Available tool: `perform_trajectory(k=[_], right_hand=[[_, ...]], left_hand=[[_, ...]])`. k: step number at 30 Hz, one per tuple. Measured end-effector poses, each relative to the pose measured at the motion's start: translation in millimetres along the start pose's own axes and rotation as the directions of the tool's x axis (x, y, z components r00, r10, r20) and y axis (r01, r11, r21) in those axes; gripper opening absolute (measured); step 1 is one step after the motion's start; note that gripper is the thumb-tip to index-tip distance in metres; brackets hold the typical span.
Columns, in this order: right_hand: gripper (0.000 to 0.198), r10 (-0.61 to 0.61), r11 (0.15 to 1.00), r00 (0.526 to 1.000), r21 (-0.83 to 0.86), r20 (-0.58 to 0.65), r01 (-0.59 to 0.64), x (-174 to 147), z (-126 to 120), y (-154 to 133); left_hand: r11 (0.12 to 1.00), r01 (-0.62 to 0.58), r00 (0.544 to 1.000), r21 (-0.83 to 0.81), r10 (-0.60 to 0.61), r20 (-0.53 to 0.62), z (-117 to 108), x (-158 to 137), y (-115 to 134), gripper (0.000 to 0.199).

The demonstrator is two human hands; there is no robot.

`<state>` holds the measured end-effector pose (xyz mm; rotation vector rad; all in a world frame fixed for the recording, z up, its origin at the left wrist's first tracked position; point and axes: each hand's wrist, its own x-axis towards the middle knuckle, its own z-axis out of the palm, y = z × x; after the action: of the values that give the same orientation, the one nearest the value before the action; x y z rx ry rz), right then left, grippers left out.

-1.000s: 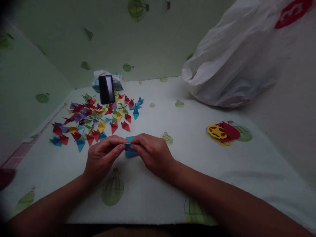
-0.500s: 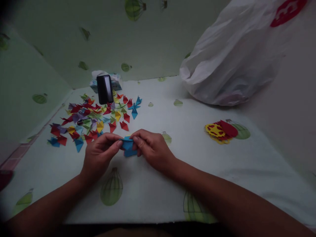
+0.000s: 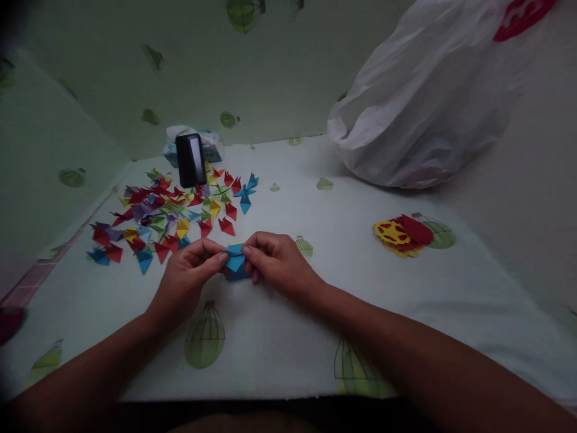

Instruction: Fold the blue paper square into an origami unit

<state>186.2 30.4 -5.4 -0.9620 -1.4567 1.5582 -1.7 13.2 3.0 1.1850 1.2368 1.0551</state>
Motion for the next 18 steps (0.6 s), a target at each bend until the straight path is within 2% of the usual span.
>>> perform_trajectory(k=[7, 13, 18], right_hand=[[0.027, 0.072, 0.996, 0.996, 0.046, 0.045, -0.074, 0.3, 1.4, 0.2], [0.021, 0.075, 0.995, 0.997, 0.065, 0.016, -0.076, 0.2, 0.4, 0.9], [0.019, 0.032, 0.999, 0.999, -0.003, 0.019, -0.032, 0.0, 1.6, -1.6]], left_hand=[[1.0, 0.011, 0.999, 0.003, -0.011, 0.051, 0.6, -0.4, 0.3, 0.016], [1.0, 0.004, 0.993, -0.008, -0.003, 0.116, -4.6, 2.3, -6.2, 0.023], [0.999, -0.02, 0.994, 0.034, 0.016, 0.107, -4.7, 2.5, -3.4, 0.022]])
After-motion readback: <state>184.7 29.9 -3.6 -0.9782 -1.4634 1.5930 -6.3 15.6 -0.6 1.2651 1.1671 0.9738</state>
